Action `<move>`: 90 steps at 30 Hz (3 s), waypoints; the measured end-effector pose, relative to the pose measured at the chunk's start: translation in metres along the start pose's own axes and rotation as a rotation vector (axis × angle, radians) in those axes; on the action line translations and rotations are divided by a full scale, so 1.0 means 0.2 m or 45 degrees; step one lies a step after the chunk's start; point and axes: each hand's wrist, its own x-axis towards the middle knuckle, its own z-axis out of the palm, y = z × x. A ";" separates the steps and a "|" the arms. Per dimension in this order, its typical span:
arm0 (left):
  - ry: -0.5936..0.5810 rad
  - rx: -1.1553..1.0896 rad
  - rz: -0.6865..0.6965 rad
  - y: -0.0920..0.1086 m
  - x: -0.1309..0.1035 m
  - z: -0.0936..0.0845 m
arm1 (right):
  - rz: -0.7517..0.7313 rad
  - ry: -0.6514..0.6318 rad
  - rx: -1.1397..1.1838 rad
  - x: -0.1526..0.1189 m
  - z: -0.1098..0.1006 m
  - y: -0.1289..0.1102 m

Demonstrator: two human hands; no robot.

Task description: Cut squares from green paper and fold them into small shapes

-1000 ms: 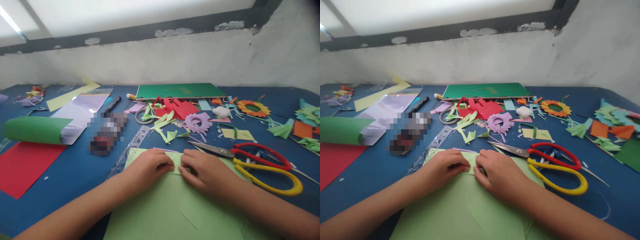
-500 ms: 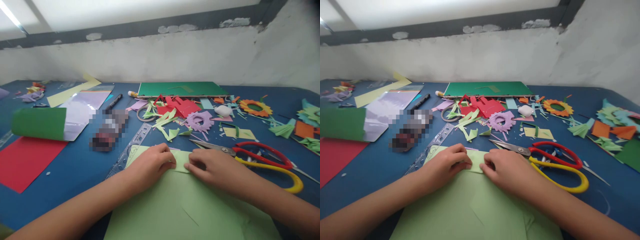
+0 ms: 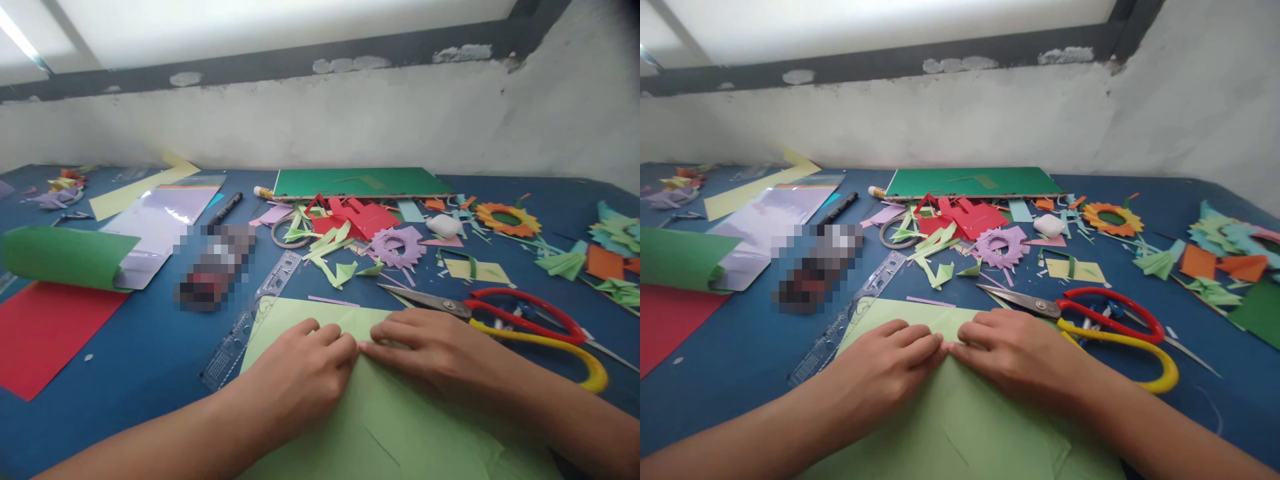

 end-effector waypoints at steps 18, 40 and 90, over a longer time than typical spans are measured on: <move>-0.036 -0.508 -0.041 -0.19 -0.03 -0.07 | 0.097 -0.128 0.224 -0.04 -0.07 0.02; 0.170 -0.440 -0.097 -0.14 0.02 0.06 | 0.327 0.090 0.192 0.03 0.03 -0.05; 0.032 -0.192 -0.015 -0.08 -0.01 -0.03 | 0.390 0.162 0.356 -0.04 0.05 -0.04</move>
